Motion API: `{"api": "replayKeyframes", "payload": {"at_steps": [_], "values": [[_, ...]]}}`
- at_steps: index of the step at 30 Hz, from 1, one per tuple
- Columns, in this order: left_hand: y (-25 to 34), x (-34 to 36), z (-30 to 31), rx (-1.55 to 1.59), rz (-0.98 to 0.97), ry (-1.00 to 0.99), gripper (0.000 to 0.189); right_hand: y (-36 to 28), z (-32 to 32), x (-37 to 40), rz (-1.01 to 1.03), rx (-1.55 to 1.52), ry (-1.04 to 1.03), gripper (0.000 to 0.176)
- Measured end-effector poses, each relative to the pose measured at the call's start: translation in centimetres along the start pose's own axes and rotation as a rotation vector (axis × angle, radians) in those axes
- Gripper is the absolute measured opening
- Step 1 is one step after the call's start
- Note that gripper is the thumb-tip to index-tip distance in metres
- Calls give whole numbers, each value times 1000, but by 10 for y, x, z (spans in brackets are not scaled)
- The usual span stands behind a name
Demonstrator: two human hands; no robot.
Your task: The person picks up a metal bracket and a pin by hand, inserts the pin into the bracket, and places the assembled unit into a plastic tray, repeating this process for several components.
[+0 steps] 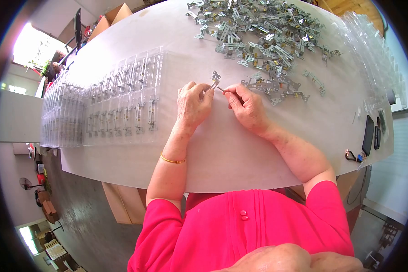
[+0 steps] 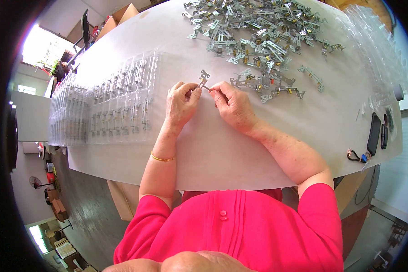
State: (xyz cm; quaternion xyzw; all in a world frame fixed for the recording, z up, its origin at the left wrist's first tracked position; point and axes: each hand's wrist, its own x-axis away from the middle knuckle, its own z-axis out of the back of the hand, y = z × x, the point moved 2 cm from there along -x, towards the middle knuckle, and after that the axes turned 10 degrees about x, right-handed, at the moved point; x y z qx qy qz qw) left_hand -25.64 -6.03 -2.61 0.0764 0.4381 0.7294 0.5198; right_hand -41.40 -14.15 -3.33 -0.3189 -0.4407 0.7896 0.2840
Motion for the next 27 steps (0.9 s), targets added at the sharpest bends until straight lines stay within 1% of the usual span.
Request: {"api": "replayKeyframes", "payload": {"at_steps": [7,9,10,12,13,15,22,24,25,27], "values": [[-3,-1,-1,-46,-26,9,16,3,-1,0,4,-14,-8,6],[-2,-1,0,-46,39,-12,14,4,-1,0,-10,-6,-11,7],[-3,-1,-1,-48,37,-13,14,5,-1,0,-10,-8,-9,7],[-8,-1,-2,9,-15,59,15,6,-1,0,-13,-35,-3,8],[-11,0,-3,8,-19,59,15,6,-1,-1,-12,-36,0,8],[-14,0,-4,-29,-20,122,16,6,0,-1,-61,-43,-20,9],[-14,0,-3,-90,-21,143,19,7,-3,0,-83,-116,-10,10],[-19,-1,-4,-119,-91,160,18,7,-2,0,-64,-81,10,11],[-19,0,-3,-137,-92,167,18,7,-3,-1,-53,-97,5,11],[-20,0,-3,-47,-34,149,15,8,-3,0,-88,-101,-5,12]]}}
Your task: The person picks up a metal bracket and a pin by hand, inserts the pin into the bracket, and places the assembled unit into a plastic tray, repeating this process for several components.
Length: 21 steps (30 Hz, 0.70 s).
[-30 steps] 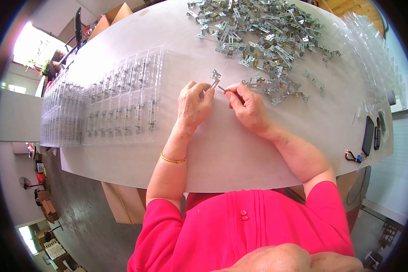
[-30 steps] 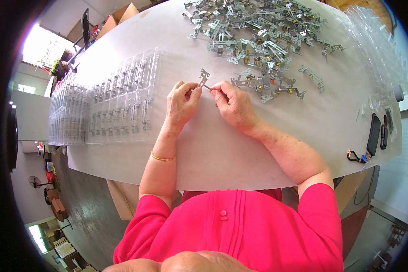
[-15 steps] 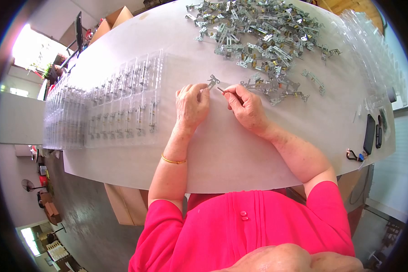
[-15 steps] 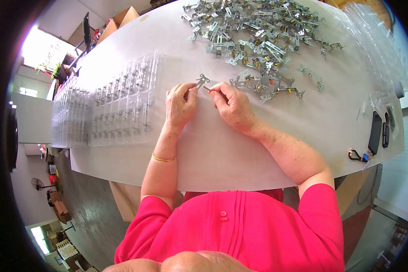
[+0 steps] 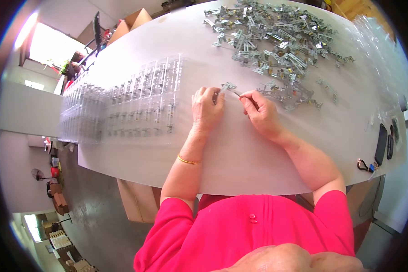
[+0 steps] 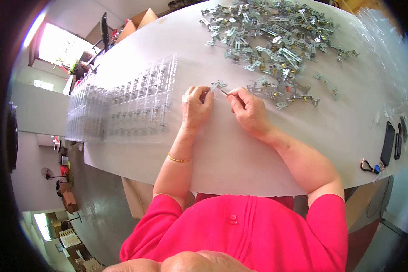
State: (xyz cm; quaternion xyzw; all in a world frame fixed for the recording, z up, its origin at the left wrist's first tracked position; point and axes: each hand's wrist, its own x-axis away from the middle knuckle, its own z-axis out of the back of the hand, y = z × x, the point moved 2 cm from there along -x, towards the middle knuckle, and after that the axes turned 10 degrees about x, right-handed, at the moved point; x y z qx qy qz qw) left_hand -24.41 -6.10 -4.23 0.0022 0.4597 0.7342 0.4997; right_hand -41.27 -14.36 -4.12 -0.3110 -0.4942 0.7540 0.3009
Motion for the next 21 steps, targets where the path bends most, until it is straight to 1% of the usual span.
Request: {"api": "replayKeyframes", "payload": {"at_steps": [2,4,8,10,12,14,15,17,18,20,21], "values": [[3,-1,0,6,-6,17,13,0,1,0,-3,-17,-13,12],[8,-3,3,123,164,8,15,0,1,-1,-11,-29,-22,13],[16,-17,22,189,173,81,15,0,3,-1,-33,-16,-31,15],[9,-27,33,243,348,128,16,1,2,-1,-40,-10,-29,15],[10,-41,50,232,308,156,17,3,2,-1,-6,-8,-20,16],[11,-56,70,231,469,182,20,1,3,-1,-17,-13,-24,16],[5,-63,78,227,464,178,20,0,3,-1,-26,-11,-31,15],[-12,-78,94,-3,449,180,23,-1,3,-2,-26,-15,-30,15],[-23,-84,99,-6,443,178,23,-2,3,-1,-26,-13,-32,14],[-39,-94,104,-227,466,132,25,0,3,-2,-26,-18,-36,14],[-35,-96,104,-227,524,105,25,0,3,-2,-28,-17,-46,13]]}}
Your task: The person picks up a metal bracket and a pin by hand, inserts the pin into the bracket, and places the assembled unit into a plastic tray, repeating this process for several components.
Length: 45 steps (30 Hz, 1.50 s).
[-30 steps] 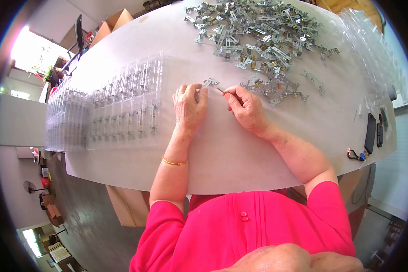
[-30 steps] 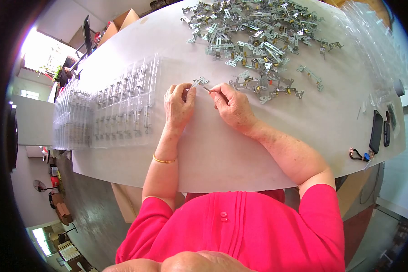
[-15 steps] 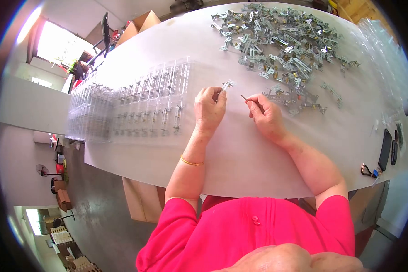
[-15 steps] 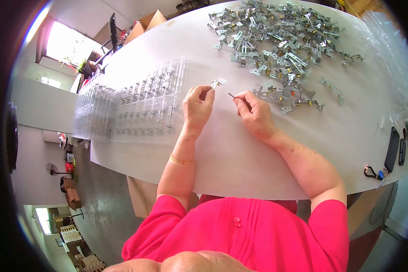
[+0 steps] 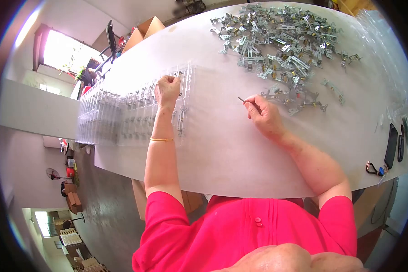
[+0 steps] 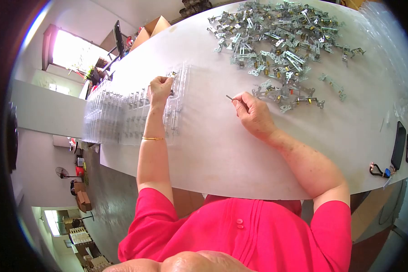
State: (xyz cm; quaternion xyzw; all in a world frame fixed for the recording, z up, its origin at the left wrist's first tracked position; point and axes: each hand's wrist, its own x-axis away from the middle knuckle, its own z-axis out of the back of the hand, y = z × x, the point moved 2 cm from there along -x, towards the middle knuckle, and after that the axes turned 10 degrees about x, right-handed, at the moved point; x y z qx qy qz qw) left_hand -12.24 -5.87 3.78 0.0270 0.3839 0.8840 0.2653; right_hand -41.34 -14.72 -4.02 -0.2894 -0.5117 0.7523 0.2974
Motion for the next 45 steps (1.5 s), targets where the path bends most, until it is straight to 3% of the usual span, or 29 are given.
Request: {"api": "replayKeyframes", "payload": {"at_steps": [2,14,23,25,27,29,31,37,43,45], "values": [[-24,-19,-13,-36,-24,-11,25,1,-1,0,7,-6,6,12],[-32,-35,-33,-292,-60,-55,27,0,0,0,35,26,18,12],[-7,-20,-35,-325,-111,-37,26,-5,3,1,34,35,3,12],[10,-8,-40,-277,-167,-59,23,-5,5,2,37,54,3,12],[32,8,-47,-177,-460,-27,20,-5,4,3,100,80,-51,12],[58,30,-56,-132,-550,-57,16,-5,2,4,133,107,-36,12],[79,54,-72,34,-660,-231,14,-6,1,5,166,133,-22,12],[132,126,-101,97,-1034,-511,19,-1,-2,8,363,396,-77,11],[143,141,-119,-138,-1057,-679,21,0,-2,8,492,191,-4,23],[143,141,-123,-166,-1064,-688,20,2,-4,8,490,156,-63,24]]}}
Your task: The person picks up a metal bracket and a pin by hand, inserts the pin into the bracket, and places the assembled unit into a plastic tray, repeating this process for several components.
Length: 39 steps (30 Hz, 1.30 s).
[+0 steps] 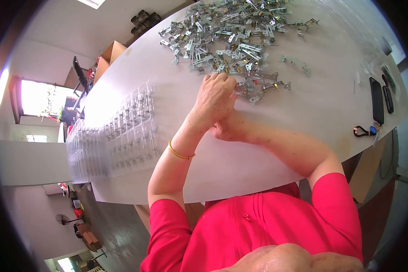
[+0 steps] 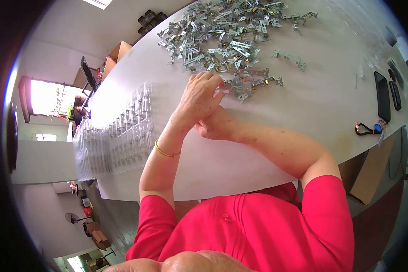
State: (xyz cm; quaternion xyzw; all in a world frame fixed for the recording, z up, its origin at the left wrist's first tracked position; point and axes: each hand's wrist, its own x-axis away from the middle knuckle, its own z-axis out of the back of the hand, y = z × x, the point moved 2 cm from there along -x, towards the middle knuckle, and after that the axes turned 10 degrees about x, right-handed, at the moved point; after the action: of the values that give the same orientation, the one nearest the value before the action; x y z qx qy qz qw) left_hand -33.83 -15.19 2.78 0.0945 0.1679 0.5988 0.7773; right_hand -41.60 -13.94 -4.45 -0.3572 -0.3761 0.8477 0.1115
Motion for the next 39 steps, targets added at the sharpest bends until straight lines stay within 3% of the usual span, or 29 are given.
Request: {"api": "replayKeyframes", "payload": {"at_steps": [10,12,16,19,22,26,35,38,39], "values": [[-5,-2,-8,-45,17,12,14,8,-7,1,29,-18,46,27],[-8,-3,-9,-52,-1,28,11,13,-10,4,-110,54,-173,46],[-9,-4,-13,-44,-28,37,7,16,-10,9,-88,13,-227,51],[-7,-4,-12,-37,-45,49,7,15,-10,14,28,83,-56,55],[-7,-4,-14,-65,-72,61,6,10,-4,14,49,138,-47,58],[-7,-5,-18,-103,-75,92,12,58,-26,34,68,170,14,60],[-1,-3,-15,-97,-133,259,2,43,-15,19,102,72,15,61],[-2,-6,-9,-49,-24,215,7,34,-14,14,205,35,156,55],[-2,-5,-6,-48,-25,215,7,18,-8,6,156,52,150,43]]}}
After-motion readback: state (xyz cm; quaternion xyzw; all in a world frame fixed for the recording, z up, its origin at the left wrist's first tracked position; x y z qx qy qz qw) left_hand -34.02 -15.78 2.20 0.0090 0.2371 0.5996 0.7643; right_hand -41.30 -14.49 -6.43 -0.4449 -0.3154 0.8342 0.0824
